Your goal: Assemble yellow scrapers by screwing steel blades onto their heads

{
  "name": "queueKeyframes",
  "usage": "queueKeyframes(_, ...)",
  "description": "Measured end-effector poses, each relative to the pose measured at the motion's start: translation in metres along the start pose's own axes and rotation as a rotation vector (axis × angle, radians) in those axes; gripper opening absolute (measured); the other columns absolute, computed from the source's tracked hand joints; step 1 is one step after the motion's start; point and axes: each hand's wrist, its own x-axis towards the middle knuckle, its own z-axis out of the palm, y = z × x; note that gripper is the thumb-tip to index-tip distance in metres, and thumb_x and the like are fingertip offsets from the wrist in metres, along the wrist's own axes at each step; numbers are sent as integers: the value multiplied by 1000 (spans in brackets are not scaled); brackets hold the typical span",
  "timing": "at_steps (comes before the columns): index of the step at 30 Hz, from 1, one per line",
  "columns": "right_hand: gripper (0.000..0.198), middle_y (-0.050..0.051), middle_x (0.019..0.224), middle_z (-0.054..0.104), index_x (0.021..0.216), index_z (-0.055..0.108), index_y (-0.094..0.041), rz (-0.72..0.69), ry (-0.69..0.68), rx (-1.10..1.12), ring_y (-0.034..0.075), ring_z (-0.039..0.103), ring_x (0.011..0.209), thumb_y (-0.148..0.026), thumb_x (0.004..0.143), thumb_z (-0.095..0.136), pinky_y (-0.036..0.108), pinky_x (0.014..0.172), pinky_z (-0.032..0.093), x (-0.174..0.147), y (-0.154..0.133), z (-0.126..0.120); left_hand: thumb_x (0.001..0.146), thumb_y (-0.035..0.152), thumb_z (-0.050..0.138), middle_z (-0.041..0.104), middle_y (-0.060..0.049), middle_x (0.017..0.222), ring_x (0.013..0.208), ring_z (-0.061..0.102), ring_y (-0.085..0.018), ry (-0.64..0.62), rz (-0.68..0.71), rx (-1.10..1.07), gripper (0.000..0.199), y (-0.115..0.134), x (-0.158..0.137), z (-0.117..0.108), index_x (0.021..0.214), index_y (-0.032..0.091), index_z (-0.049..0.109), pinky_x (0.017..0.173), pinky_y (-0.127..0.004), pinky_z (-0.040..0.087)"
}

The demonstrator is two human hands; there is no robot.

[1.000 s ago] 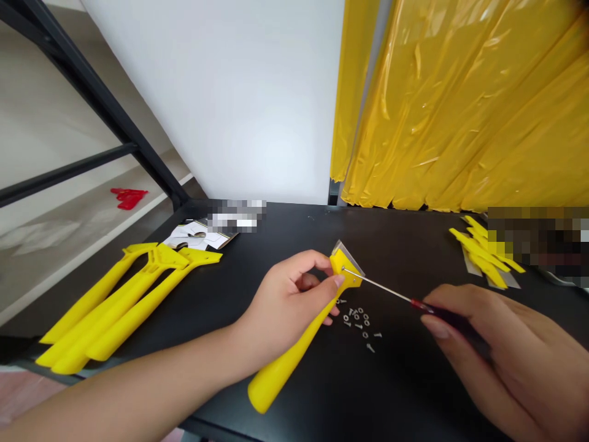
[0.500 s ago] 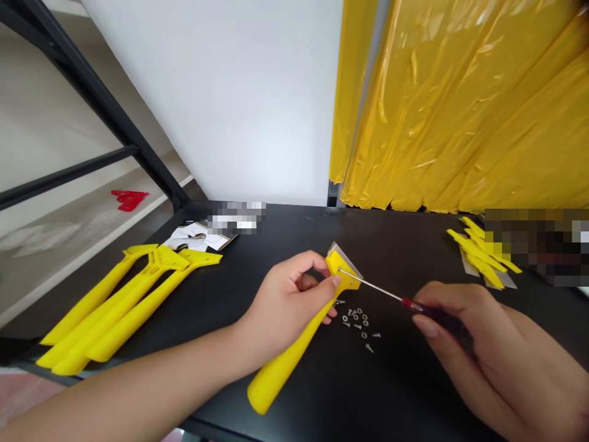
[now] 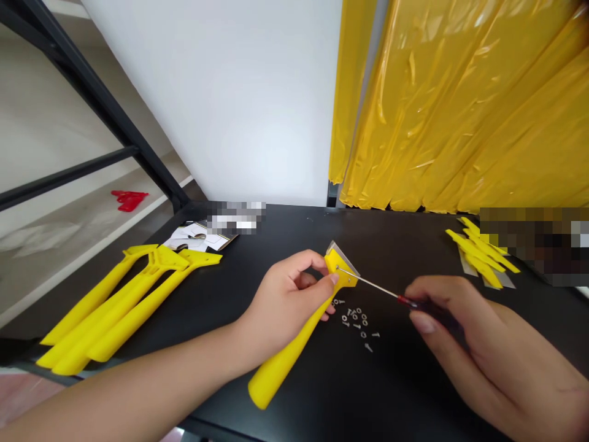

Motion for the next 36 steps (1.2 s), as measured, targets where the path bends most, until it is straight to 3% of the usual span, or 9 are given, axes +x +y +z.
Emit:
queueKeyframes(2, 16, 4, 95, 78, 128, 55, -25, 15, 15, 3, 20, 77, 68, -37, 118, 53, 30, 54, 58, 0, 0, 0, 97, 40, 85, 72, 2, 72, 65, 76, -17, 3, -1, 0, 26, 0, 0, 0, 95, 23, 65, 63, -27, 66)
queueKeyframes(6, 14, -1, 80, 72, 119, 57, -26, -19, -27, -12, 17, 72, 58, -37, 120, 48, 28, 50, 54, 1, 0, -2, 97, 40, 84, 72, 3, 71, 65, 75, -16, -3, -3, 18, 25, 1, -1, 1, 95, 23, 65, 64, -27, 66)
queueKeyframes(9, 19, 6, 99, 79, 131, 55, -24, 10, 15, 0, 19, 80, 74, -38, 119, 52, 28, 58, 60, 2, 1, -2, 97, 39, 85, 73, 2, 73, 66, 76, -17, 6, -6, 9, 25, 1, -1, 1, 95, 23, 66, 64, -27, 66)
queueKeyframes(13, 13, -2, 79, 70, 118, 56, -27, -13, -34, 7, 16, 70, 57, -36, 120, 47, 28, 50, 54, 3, 2, 0, 98, 39, 84, 73, 2, 75, 67, 76, -17, -1, -4, 11, 24, 2, 0, 1, 95, 22, 67, 64, -26, 66)
queueKeyframes(17, 16, 5, 99, 79, 132, 53, -25, 38, 3, 60, 19, 78, 70, -33, 119, 50, 27, 53, 57, 1, 4, 4, 97, 39, 84, 73, 2, 76, 66, 76, -16, -4, 1, 2, 25, 0, 1, 0, 96, 22, 66, 63, -26, 65)
queueKeyframes(22, 11, 2, 91, 79, 120, 55, -28, 17, 15, 3, 19, 79, 67, -37, 120, 49, 25, 52, 57, -1, 8, 4, 96, 39, 85, 72, 3, 73, 64, 75, -16, -16, -16, -7, 26, -4, 2, 1, 95, 22, 66, 62, -26, 65)
queueKeyframes(26, 19, 8, 101, 79, 128, 52, -24, 49, 55, -28, 20, 80, 70, -41, 119, 51, 27, 53, 58, 0, 9, 2, 95, 40, 85, 71, 4, 69, 63, 74, -16, -5, -16, 3, 26, -4, 1, 1, 94, 22, 65, 61, -26, 65)
queueKeyframes(31, 16, -1, 79, 71, 115, 53, -27, 6, -23, -38, 18, 69, 53, -40, 121, 45, 29, 48, 53, 4, 5, 4, 96, 39, 83, 73, 2, 73, 66, 75, -16, 9, -5, -9, 24, -2, 1, 0, 94, 23, 66, 61, -26, 65)
queueKeyframes(36, 12, 3, 93, 79, 125, 54, -27, 11, -15, 14, 19, 77, 66, -35, 119, 48, 29, 54, 54, 3, 5, 1, 97, 38, 83, 72, 3, 71, 65, 75, -16, 2, 12, 12, 23, -2, 0, 0, 95, 23, 67, 62, -26, 65)
